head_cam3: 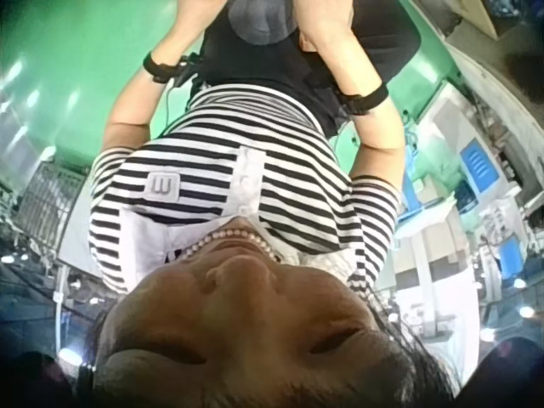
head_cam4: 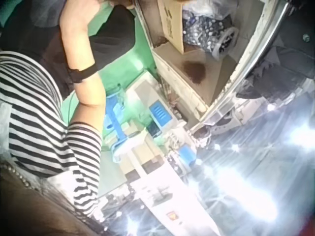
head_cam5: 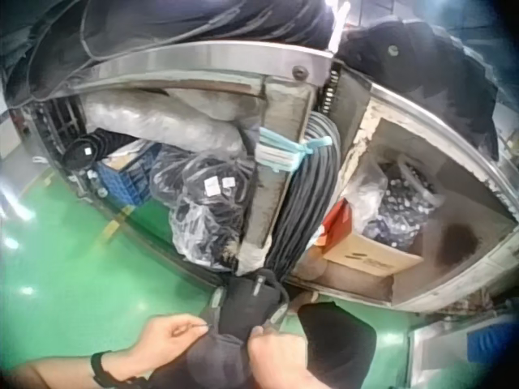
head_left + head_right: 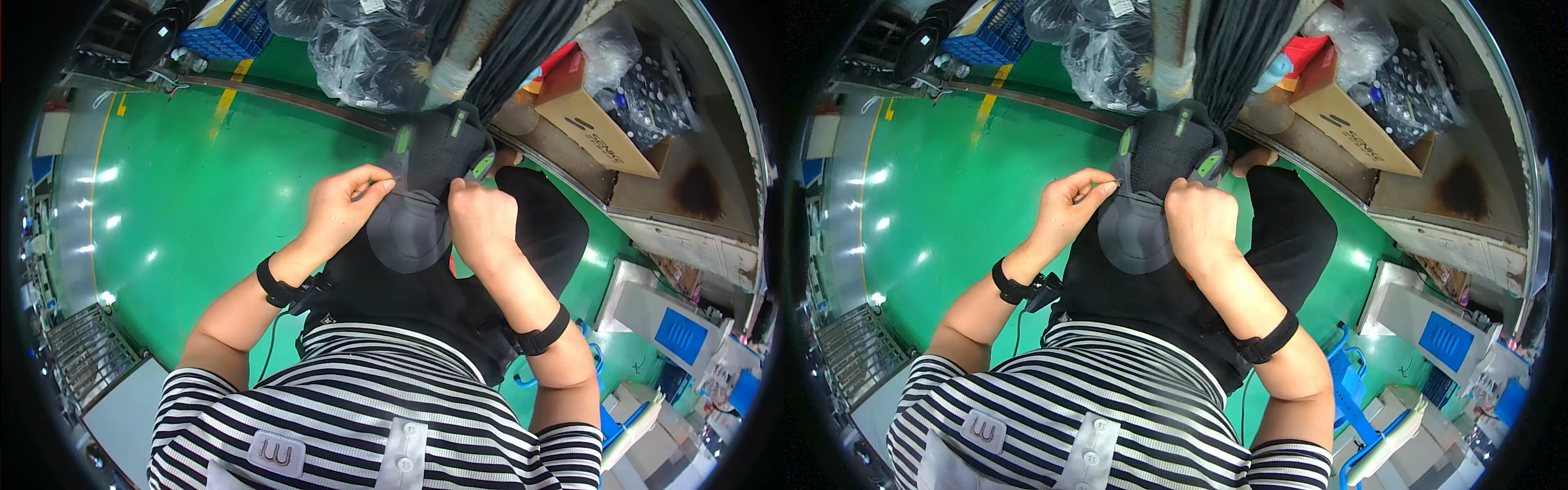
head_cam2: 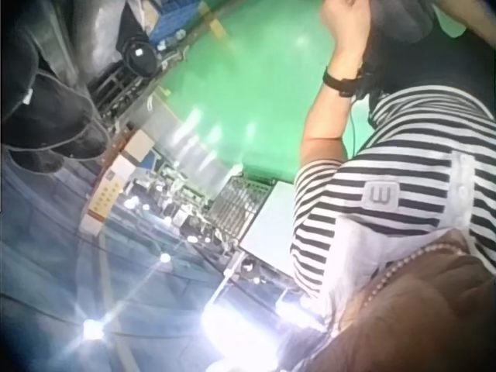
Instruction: The recorder is threading laces through the eyelets of a shoe upper and tying them.
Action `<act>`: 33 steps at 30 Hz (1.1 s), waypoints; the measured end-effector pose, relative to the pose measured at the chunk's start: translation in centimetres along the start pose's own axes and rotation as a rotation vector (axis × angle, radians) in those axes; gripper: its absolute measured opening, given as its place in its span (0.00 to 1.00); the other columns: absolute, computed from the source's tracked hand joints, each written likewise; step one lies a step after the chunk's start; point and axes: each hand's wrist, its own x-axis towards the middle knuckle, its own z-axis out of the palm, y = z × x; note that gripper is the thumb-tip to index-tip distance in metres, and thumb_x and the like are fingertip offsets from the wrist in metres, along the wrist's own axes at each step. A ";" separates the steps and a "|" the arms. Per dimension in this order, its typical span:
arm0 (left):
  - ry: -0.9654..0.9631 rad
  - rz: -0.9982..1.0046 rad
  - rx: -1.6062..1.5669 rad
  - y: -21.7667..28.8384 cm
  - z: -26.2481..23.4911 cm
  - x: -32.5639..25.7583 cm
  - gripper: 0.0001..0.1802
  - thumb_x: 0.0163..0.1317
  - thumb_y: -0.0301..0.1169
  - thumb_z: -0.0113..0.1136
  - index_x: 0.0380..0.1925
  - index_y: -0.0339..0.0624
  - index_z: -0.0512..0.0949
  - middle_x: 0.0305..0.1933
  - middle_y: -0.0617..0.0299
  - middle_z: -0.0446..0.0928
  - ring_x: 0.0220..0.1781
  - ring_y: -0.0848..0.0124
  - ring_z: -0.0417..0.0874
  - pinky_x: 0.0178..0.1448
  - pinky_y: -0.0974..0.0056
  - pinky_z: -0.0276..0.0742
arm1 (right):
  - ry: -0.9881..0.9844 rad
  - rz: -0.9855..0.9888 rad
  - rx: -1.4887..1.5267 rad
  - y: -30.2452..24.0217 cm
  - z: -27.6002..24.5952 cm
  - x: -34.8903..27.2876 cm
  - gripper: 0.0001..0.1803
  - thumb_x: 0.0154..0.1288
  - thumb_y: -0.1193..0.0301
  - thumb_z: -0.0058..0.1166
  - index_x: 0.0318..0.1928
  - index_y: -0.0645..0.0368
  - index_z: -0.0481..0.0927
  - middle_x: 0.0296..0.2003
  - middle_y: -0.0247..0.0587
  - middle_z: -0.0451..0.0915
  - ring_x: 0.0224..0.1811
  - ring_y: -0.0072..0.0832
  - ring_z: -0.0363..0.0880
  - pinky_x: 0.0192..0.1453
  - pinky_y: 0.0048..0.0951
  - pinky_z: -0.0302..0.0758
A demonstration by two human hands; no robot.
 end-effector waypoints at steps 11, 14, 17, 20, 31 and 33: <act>0.044 0.264 0.285 0.7 0.8 1.4 0.03 0.56 0.28 0.62 0.26 0.42 0.80 0.24 0.61 0.74 0.25 0.63 0.76 0.35 0.61 0.70 | 0.136 -0.160 0.215 3.6 0.4 -2.1 0.09 0.57 0.69 0.60 0.34 0.57 0.74 0.26 0.39 0.76 0.26 0.37 0.81 0.26 0.34 0.75; 0.008 0.147 0.308 1.3 0.6 1.9 0.04 0.56 0.29 0.62 0.25 0.43 0.80 0.25 0.59 0.74 0.27 0.62 0.77 0.38 0.59 0.70 | 0.196 -0.137 0.267 3.6 0.1 -2.0 0.12 0.54 0.69 0.63 0.37 0.56 0.75 0.31 0.38 0.76 0.29 0.36 0.80 0.29 0.33 0.75; -0.142 0.411 0.615 2.5 0.8 2.8 0.06 0.53 0.31 0.64 0.22 0.43 0.79 0.25 0.62 0.74 0.33 0.64 0.77 0.42 0.59 0.69 | 0.267 -0.180 0.217 4.3 -1.1 -1.1 0.18 0.48 0.69 0.66 0.41 0.54 0.76 0.38 0.36 0.76 0.40 0.34 0.79 0.38 0.33 0.75; -0.176 0.881 0.890 4.0 0.3 4.5 0.07 0.50 0.33 0.66 0.21 0.45 0.78 0.26 0.65 0.74 0.38 0.67 0.76 0.46 0.59 0.66 | 0.253 -0.427 0.089 5.4 -2.2 0.4 0.21 0.41 0.68 0.68 0.40 0.52 0.78 0.45 0.33 0.74 0.54 0.32 0.70 0.57 0.38 0.66; -0.423 -0.104 0.116 0.5 0.1 4.8 0.09 0.60 0.32 0.64 0.24 0.41 0.79 0.27 0.66 0.75 0.33 0.75 0.74 0.42 0.66 0.67 | -0.010 -0.600 0.157 6.2 -2.3 3.0 0.16 0.39 0.63 0.71 0.30 0.54 0.83 0.32 0.30 0.76 0.47 0.29 0.73 0.60 0.36 0.65; -0.423 -0.191 -0.181 -0.1 0.7 4.8 0.11 0.64 0.34 0.61 0.26 0.40 0.80 0.27 0.66 0.76 0.34 0.78 0.74 0.42 0.69 0.69 | -0.058 -0.617 0.133 6.3 -2.3 3.2 0.15 0.41 0.63 0.70 0.30 0.55 0.83 0.31 0.30 0.76 0.46 0.29 0.73 0.59 0.35 0.66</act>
